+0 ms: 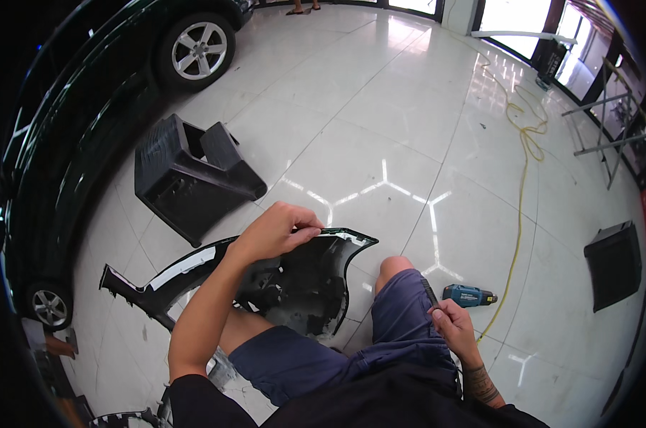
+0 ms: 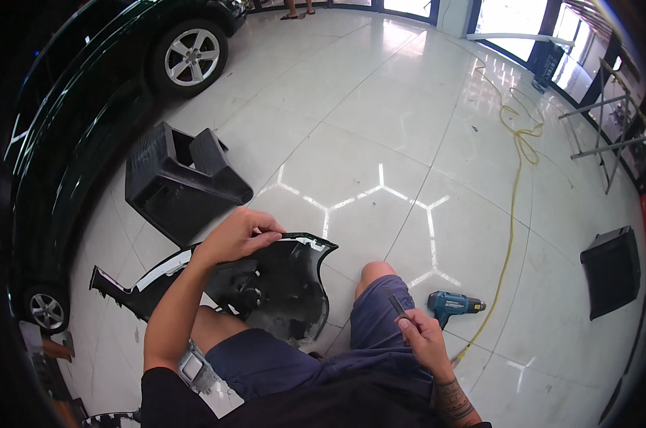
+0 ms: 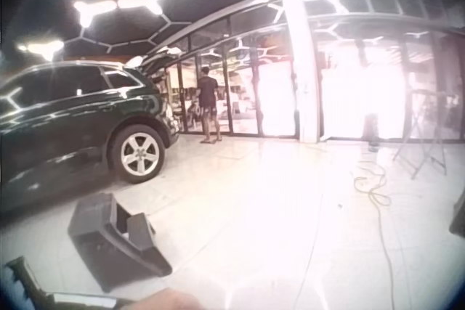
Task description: The person uses a heat gun to soften a car bumper and then uses a scraper to remove material from its surface. The person sits on the floor while performing the task.
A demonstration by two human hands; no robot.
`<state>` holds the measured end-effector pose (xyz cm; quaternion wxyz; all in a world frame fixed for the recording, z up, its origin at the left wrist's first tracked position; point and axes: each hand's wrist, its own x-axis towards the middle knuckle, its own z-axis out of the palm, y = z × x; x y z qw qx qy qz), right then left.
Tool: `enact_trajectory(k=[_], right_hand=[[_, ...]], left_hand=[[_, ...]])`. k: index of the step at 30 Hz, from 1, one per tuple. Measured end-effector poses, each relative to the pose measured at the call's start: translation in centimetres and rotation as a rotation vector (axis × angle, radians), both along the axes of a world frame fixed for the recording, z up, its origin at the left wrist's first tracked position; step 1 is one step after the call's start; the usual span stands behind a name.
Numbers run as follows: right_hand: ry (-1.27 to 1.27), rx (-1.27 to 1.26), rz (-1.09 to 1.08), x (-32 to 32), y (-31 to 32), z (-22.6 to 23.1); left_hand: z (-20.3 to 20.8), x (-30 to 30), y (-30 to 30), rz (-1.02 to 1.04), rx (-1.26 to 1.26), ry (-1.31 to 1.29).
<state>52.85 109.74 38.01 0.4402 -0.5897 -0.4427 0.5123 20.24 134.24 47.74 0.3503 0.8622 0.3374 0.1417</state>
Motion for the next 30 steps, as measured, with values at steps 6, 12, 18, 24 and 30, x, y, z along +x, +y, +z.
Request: enact_trajectory(k=[6,12,18,24,30], right_hand=[[0.0,-0.028,0.005,-0.1,0.7,0.0],[-0.02,-0.049,-0.001,-0.3,1.0,0.5],[-0.028,-0.025,0.011,-0.6,1.4,0.1],[-0.077,-0.053,0.012,-0.2,1.7,0.2],[-0.076,-0.048,-0.008,0.0,2.0,0.4]], left_hand=[[1.1,1.9,3.2,-0.168,-0.061,0.186],[2.0,3.8,5.4,-0.334,-0.095,0.38],[2.5,6.0,5.5,-0.399,-0.085,0.526],[2.0,6.9,4.5,-0.348,0.024,0.557],[2.1,7.6,3.7,-0.343,0.141,0.602]])
